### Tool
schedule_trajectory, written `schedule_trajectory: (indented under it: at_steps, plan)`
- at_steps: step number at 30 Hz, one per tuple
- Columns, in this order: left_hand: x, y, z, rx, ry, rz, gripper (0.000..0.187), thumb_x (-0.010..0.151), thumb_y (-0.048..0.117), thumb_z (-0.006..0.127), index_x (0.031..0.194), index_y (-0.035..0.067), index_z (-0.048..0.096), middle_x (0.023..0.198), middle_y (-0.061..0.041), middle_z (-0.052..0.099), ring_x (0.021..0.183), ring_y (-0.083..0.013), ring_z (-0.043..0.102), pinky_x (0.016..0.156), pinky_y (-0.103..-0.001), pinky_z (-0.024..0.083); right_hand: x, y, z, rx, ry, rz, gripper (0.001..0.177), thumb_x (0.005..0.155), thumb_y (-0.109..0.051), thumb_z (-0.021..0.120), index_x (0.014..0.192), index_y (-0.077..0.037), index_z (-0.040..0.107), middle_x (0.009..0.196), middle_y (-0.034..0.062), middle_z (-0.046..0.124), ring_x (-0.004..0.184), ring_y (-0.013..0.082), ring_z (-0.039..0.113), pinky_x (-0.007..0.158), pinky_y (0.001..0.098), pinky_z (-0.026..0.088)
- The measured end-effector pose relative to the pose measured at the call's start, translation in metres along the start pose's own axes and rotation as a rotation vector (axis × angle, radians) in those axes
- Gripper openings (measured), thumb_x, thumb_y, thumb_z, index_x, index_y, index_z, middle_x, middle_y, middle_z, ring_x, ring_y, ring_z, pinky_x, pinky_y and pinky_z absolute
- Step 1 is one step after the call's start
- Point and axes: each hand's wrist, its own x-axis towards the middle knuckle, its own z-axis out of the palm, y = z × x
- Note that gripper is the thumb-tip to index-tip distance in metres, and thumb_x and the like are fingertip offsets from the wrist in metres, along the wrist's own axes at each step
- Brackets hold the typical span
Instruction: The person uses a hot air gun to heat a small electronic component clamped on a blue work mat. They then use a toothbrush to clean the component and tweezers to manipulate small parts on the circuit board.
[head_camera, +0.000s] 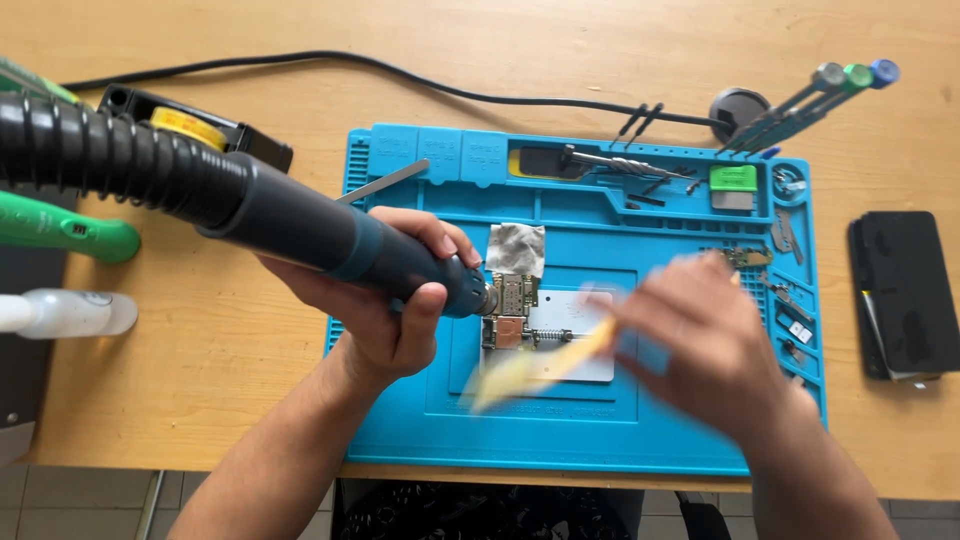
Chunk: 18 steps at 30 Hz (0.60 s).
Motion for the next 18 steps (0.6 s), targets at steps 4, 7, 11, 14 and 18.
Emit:
schedule_trajectory:
  at_steps: [4,7,11,14,18]
  plan:
    - [0.005,-0.003,-0.001,-0.015,-0.027,0.018,0.096,0.1,0.012,0.062,0.154,0.052,-0.007,0.101,-0.027,0.058,0.077,-0.04,0.065,0.072,-0.055,0.067,-0.05,0.06,0.042,-0.09,0.053,0.405,0.037,0.103,-0.038,0.058,0.122,-0.009,0.074,0.084,0.0018,0.062,0.077,0.0219,0.052,0.083,0.04,0.032]
    - [0.0,-0.002,-0.003,-0.011,-0.063,-0.003,0.097,0.098,0.014,0.061,0.151,0.056,-0.008,0.101,-0.026,0.059,0.074,-0.0419,0.069,0.07,-0.055,0.068,-0.063,0.06,0.044,-0.027,0.033,0.516,0.034,0.105,-0.035,0.056,0.119,-0.008,0.07,0.086,0.0027,0.064,0.079,0.0211,0.056,0.089,0.0416,0.033]
    - [-0.003,-0.004,-0.002,-0.032,-0.121,0.001,0.099,0.098,0.014,0.06,0.147,0.064,-0.009,0.103,-0.027,0.057,0.077,-0.0433,0.07,0.071,-0.055,0.068,-0.062,0.063,0.047,-0.012,0.047,0.546,0.019,0.102,-0.027,0.067,0.103,-0.008,0.067,0.085,0.0027,0.067,0.078,0.0203,0.059,0.091,0.0433,0.033]
    - [-0.002,-0.006,0.003,-0.026,-0.05,0.05,0.102,0.098,0.008,0.059,0.152,0.064,-0.005,0.105,-0.029,0.054,0.083,-0.0407,0.063,0.077,-0.058,0.067,-0.057,0.059,0.046,-0.062,0.035,0.491,0.018,0.099,-0.027,0.071,0.101,-0.009,0.069,0.088,0.0015,0.069,0.079,0.02,0.06,0.089,0.0417,0.033]
    - [0.008,0.001,0.004,0.019,-0.015,0.09,0.092,0.098,0.008,0.058,0.156,0.052,0.0,0.096,-0.028,0.056,0.071,-0.0402,0.063,0.066,-0.054,0.065,-0.051,0.054,0.044,-0.057,-0.023,0.431,0.011,0.096,-0.019,0.073,0.103,-0.011,0.071,0.091,-0.0004,0.072,0.081,0.0191,0.063,0.087,0.0417,0.034]
